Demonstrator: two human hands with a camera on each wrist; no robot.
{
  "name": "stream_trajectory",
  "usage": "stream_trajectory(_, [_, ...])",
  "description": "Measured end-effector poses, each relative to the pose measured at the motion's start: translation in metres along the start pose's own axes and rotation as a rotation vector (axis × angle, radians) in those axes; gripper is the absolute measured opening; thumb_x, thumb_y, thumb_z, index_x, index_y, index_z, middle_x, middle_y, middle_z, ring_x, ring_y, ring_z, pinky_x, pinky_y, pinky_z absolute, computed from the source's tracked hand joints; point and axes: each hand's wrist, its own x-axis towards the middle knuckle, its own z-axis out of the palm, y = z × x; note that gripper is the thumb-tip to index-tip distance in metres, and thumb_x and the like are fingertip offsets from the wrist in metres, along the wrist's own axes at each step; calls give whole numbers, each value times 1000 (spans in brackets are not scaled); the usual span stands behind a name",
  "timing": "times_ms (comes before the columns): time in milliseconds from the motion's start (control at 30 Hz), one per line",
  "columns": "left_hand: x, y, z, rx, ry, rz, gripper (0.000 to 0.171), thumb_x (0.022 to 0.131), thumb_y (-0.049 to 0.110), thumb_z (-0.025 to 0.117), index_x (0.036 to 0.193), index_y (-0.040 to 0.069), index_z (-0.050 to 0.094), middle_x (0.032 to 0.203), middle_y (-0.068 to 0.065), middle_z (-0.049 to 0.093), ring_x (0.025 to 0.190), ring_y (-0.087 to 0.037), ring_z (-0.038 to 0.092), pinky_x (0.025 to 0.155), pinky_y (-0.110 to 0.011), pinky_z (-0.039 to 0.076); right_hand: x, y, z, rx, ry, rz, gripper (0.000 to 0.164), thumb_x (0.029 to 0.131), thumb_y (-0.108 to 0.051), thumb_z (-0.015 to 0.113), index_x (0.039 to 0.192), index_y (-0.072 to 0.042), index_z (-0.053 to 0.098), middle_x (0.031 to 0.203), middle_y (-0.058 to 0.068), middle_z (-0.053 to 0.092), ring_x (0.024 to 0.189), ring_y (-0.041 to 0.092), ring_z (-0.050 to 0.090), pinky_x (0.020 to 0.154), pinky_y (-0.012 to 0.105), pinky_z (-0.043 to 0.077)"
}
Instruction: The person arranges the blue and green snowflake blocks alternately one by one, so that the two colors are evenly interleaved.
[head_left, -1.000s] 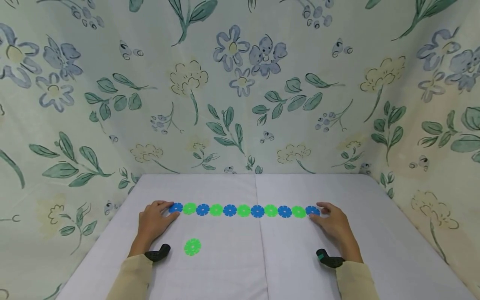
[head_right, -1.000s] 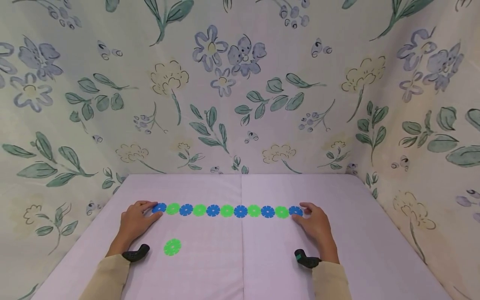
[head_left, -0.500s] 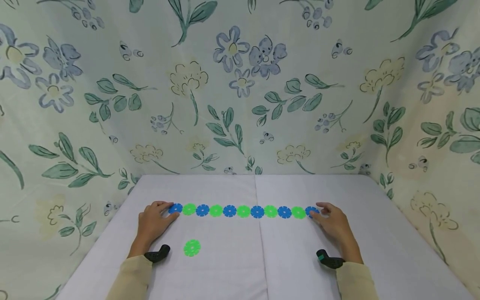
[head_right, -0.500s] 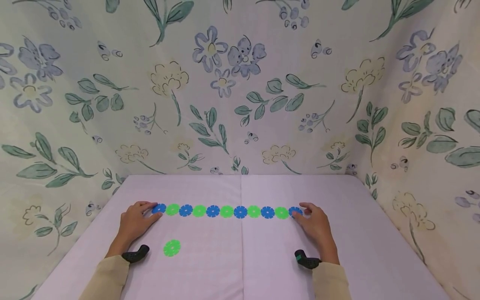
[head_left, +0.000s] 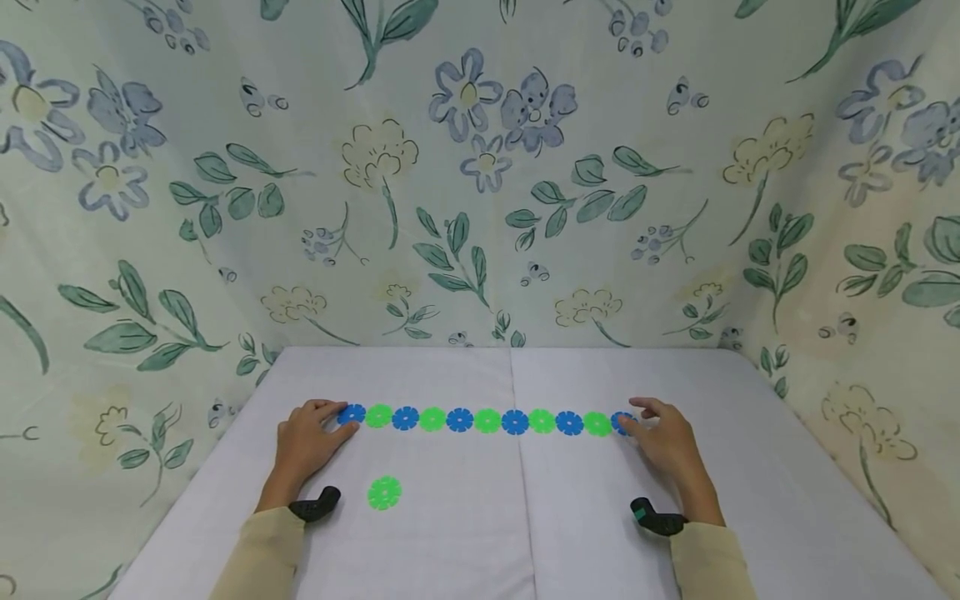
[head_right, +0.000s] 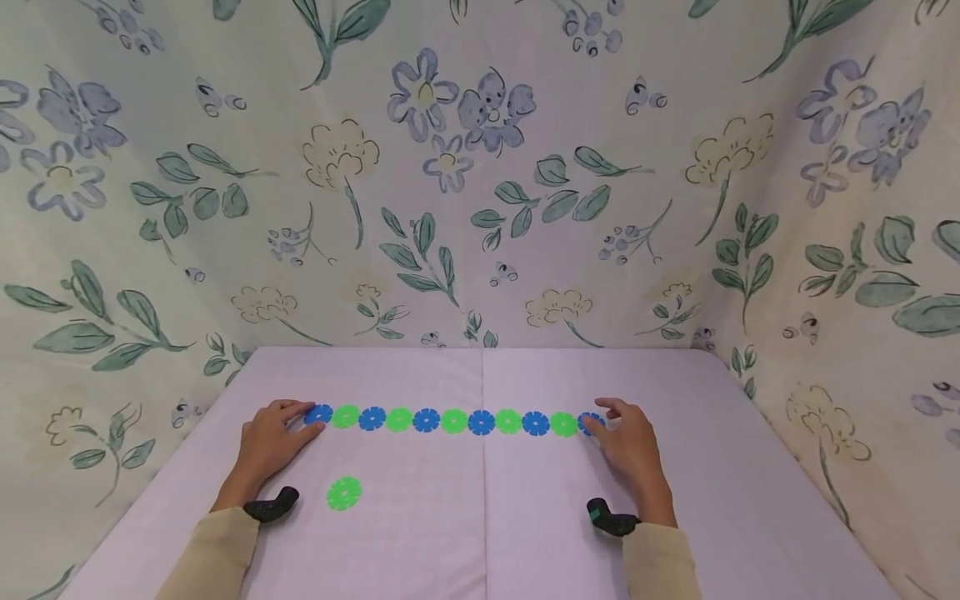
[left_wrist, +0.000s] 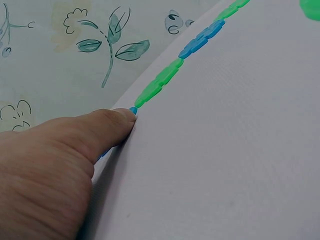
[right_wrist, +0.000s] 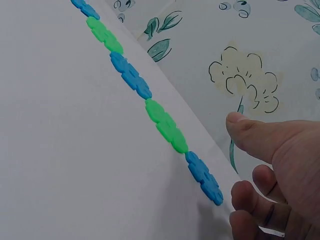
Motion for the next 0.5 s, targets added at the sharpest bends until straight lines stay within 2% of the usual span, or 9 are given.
stream_trajectory(267, [-1, 0, 0, 5, 6, 3, 58, 89, 51, 71, 135, 17, 64, 136, -18, 58, 122, -40, 52, 92, -56, 35, -7, -20, -5, -34, 40, -121, 55, 95, -41, 67, 141, -12, 55, 131, 22, 54, 100, 32, 59, 75, 39, 53])
stream_trajectory(500, [0, 0, 0, 7, 7, 8, 57, 89, 50, 71, 135, 17, 64, 136, -18, 58, 122, -40, 52, 93, -56, 35, -17, -45, -12, 21, 70, -236, 58, 95, -42, 68, 143, -12, 53, 125, 19, 56, 92, 26, 60, 68, 29, 51])
